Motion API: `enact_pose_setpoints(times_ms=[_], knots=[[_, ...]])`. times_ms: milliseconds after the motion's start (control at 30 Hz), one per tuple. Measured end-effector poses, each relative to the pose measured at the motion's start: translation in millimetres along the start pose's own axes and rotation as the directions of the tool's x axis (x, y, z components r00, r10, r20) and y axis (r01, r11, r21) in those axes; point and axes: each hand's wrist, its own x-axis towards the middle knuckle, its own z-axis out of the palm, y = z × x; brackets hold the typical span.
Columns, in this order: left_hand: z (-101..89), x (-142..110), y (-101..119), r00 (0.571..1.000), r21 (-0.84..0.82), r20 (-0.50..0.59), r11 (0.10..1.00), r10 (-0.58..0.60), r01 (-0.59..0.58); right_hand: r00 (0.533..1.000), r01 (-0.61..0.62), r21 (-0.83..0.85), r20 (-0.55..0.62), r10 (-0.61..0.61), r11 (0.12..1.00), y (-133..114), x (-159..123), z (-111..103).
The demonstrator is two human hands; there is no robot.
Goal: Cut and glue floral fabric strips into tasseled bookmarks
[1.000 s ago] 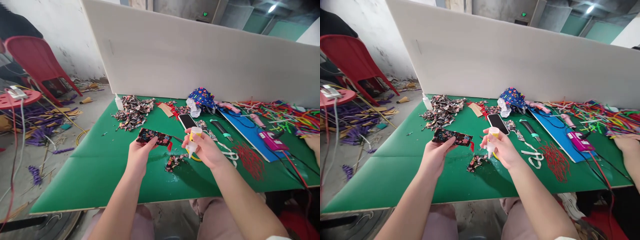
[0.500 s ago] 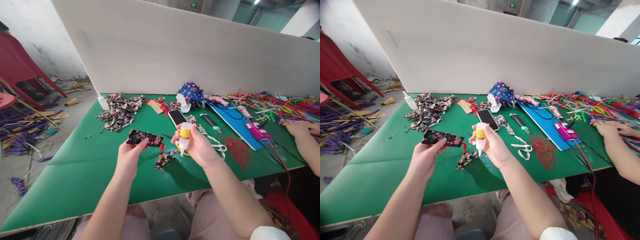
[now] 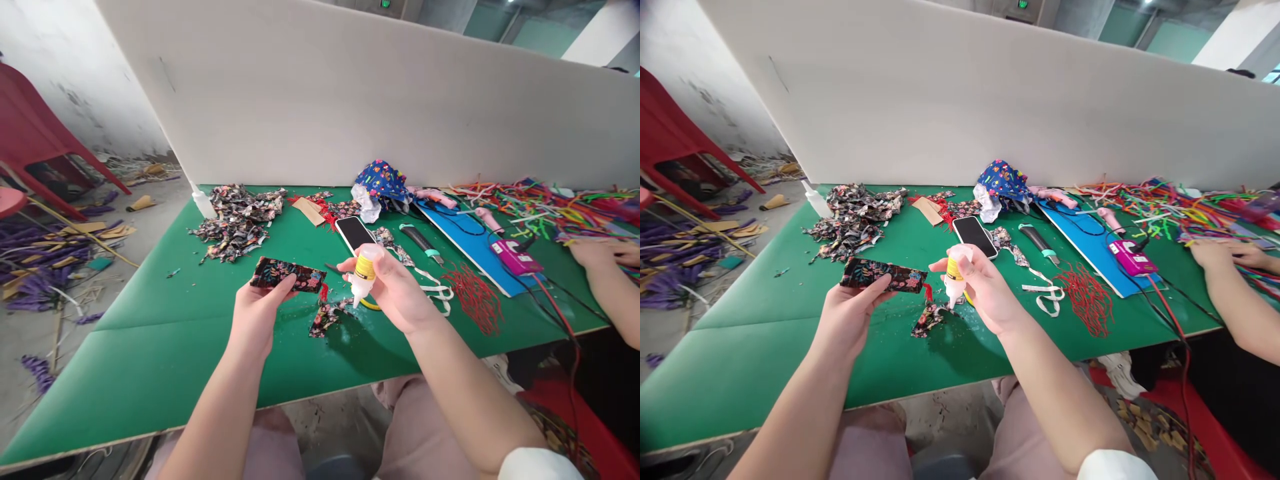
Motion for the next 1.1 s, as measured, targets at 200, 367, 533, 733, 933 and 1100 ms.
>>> enact_pose_setpoints(times_ms=[200, 367, 533, 733, 933, 1100], knots=[[-0.2, 0.2, -1.2, 1.0, -0.01, 0.018, 1.0, -0.006, 0.006, 0.999, 0.018, 0.051, -0.032, -0.016, 0.999, 0.7, 2.2, -1.0], [-0.6, -0.3, -3.2, 1.0, 0.003, 0.02, 1.0, -0.01, 0.01, 0.996, 0.013, 0.077, -0.089, -0.006, 0.997, 1.8, 3.9, 0.0], [2.4, -3.9, 2.0, 0.999, 0.035, 0.052, 0.999, 0.016, -0.018, 0.992, 0.0, 0.089, -0.122, 0.011, 0.996, 2.4, 4.7, 0.2], [-9.2, 4.4, 1.6, 0.992, 0.364, 0.12, 0.928, 0.043, -0.085, 0.971, 0.072, -0.036, -0.227, -0.079, 0.997, 2.6, 5.4, -1.7], [-10.8, 5.5, -7.1, 0.866, 0.806, 0.222, 0.415, 0.448, -0.422, 0.938, 0.069, -0.081, -0.334, -0.093, 0.994, 9.4, 6.3, 1.1], [5.6, -17.0, 1.3, 0.877, 0.42, 0.369, 0.787, 0.307, -0.452, 0.962, -0.034, 0.205, -0.257, 0.088, 0.978, 19.3, 8.6, 11.3]])
